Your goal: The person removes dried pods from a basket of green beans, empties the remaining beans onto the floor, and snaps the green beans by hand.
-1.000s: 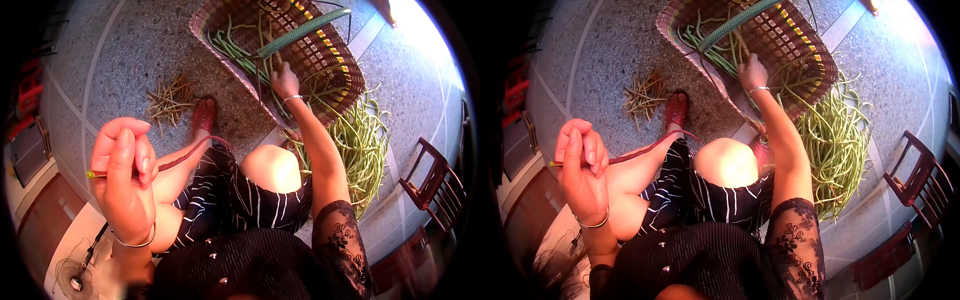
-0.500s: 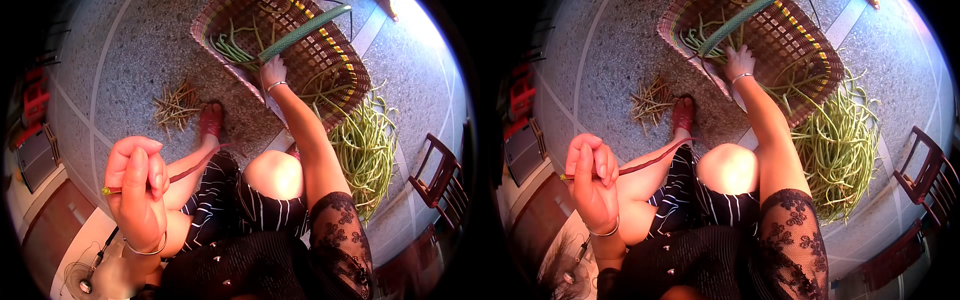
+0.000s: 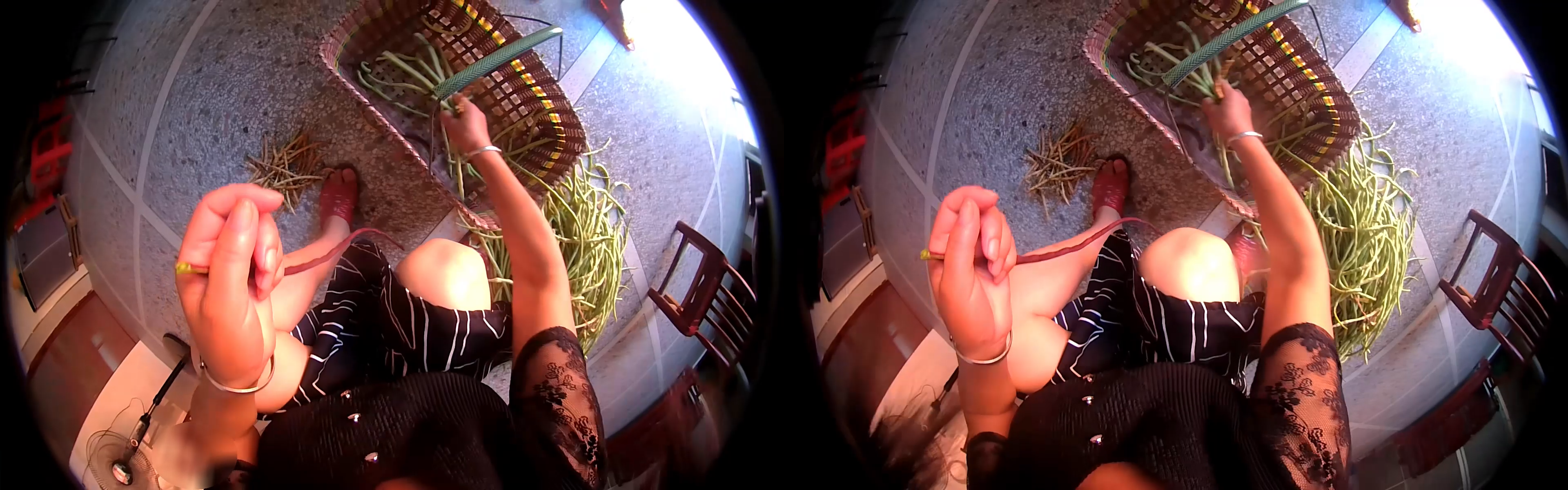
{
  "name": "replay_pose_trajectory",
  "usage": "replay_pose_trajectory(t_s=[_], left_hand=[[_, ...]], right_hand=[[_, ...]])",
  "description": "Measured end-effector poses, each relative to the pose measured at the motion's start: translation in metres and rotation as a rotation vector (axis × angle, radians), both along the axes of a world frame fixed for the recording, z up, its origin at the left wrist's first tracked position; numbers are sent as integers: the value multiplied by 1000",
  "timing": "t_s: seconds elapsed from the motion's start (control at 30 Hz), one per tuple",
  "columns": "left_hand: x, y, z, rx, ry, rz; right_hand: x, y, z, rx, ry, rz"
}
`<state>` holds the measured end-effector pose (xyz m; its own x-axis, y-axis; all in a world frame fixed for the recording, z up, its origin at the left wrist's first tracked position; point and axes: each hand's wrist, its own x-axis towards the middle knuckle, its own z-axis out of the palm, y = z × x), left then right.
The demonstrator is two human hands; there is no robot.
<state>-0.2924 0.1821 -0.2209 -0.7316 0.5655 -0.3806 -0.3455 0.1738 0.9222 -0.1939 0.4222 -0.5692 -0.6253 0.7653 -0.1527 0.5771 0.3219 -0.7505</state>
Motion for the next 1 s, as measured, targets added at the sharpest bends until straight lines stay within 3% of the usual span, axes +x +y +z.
replay_pose_trajectory(t_s=[0.07, 0.17, 0.43, 0.57, 0.63, 0.67, 0.7, 0.8, 0.87, 0.9, 0.93, 1.0], left_hand=[[0, 0, 4, 17, -13, -5], [2, -3, 4, 75, -16, -16], [14, -8, 1, 208, -22, -78], [22, -7, 2, 269, -33, -116], [26, -6, 4, 291, -41, -143], [28, -6, 4, 289, -34, -154], [29, -6, 4, 286, -26, -161], [32, -4, 3, 283, -17, -175], [34, -1, 2, 285, -27, -179], [35, 1, 0, 295, -23, -193], [37, 3, 0, 273, -4, -210], [38, 3, -4, 233, 35, -250]], right_hand=[[26, 17, 23, -297, 86, -36], [75, 24, 103, -538, 172, -133], [278, -2, 247, -599, 389, -505], [370, -23, 298, -385, 315, -651], [399, -35, 307, -272, 180, -638], [398, -48, 316, -229, -23, -728], [400, -56, 318, -211, -138, -653], [442, -54, 282, -275, -373, -564], [462, -46, 252, -56, -622, -472], [430, -54, 272, 60, -760, -391], [413, -58, 271, 289, -700, -369], [340, -72, 297, 16, -413, -500]])
